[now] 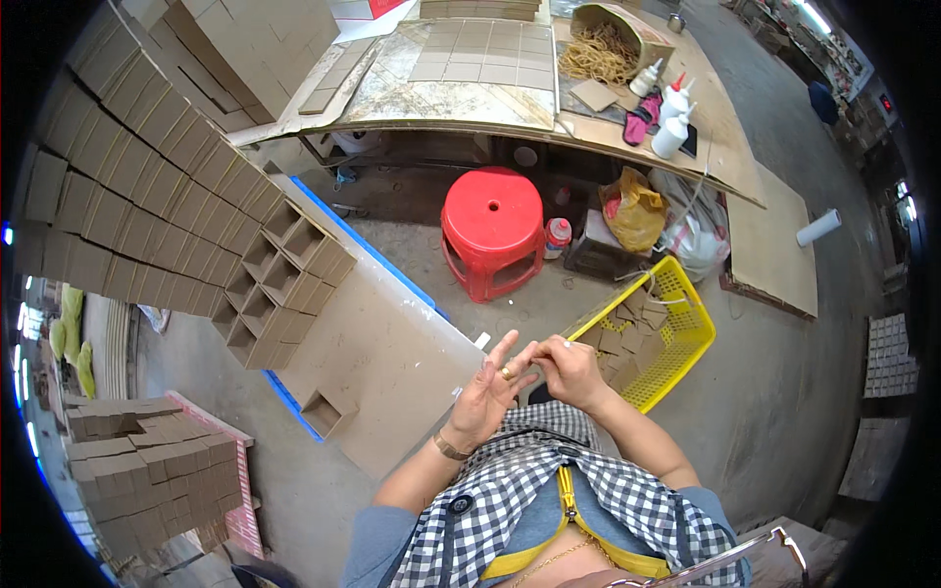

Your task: The recorder assembles small cardboard boxes and applies adhesive to a large cardboard sheet.

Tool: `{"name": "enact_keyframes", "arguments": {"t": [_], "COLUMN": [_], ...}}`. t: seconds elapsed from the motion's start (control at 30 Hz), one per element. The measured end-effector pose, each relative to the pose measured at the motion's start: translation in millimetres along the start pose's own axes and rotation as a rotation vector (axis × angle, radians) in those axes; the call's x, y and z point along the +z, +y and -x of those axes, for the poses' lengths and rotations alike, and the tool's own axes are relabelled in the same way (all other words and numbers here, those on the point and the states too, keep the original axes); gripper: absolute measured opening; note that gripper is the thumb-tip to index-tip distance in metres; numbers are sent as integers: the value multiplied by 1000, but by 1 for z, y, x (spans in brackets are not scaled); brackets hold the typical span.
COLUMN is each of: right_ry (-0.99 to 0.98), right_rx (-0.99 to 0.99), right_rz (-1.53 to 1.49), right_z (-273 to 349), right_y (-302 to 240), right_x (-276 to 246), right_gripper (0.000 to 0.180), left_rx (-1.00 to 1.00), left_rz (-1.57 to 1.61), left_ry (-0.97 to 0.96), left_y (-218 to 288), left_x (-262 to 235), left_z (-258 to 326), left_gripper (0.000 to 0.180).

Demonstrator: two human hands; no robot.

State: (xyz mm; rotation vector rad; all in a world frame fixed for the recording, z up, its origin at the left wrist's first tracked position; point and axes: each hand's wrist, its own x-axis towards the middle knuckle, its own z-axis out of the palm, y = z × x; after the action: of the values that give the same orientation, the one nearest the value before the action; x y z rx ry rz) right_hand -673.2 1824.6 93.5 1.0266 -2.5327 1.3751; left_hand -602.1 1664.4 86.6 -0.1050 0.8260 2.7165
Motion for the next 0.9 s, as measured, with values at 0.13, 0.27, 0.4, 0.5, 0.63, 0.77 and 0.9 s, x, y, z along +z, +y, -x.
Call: {"name": "enact_keyframes", "arguments": {"t": [0.13, 0.27, 0.4, 0.5, 0.63, 0.77, 0.9], "right_ry": [-66, -162, -233, -161, -334, -482, -620], "right_rx": [-69, -255, -373, -389, -12, 470, 719], "right_rz": [11, -8, -24, -83, -64, -11, 15], "right_z": [-57, -115, -178, -228, -261, -238, -210], "right_y": [26, 63, 127, 190, 284, 382, 459], "right_x": [9, 11, 6, -8, -42, -56, -34], "right_gripper": [14, 17, 18, 15, 8, 22, 30], "left_rx": [91, 180, 337, 333, 232, 105, 147], "left_rz": [140, 488, 529, 346, 56, -288, -483], "left_ry": [135, 187, 257, 352, 610, 742, 741], "left_y": [28, 51, 72, 73, 49, 51, 90], "left_x": [4, -9, -25, -48, -95, -90, -81], "left_z": [-38, -80, -147, -222, -333, -411, -450], "left_gripper": [67, 62, 61, 53, 41, 35, 30]}}
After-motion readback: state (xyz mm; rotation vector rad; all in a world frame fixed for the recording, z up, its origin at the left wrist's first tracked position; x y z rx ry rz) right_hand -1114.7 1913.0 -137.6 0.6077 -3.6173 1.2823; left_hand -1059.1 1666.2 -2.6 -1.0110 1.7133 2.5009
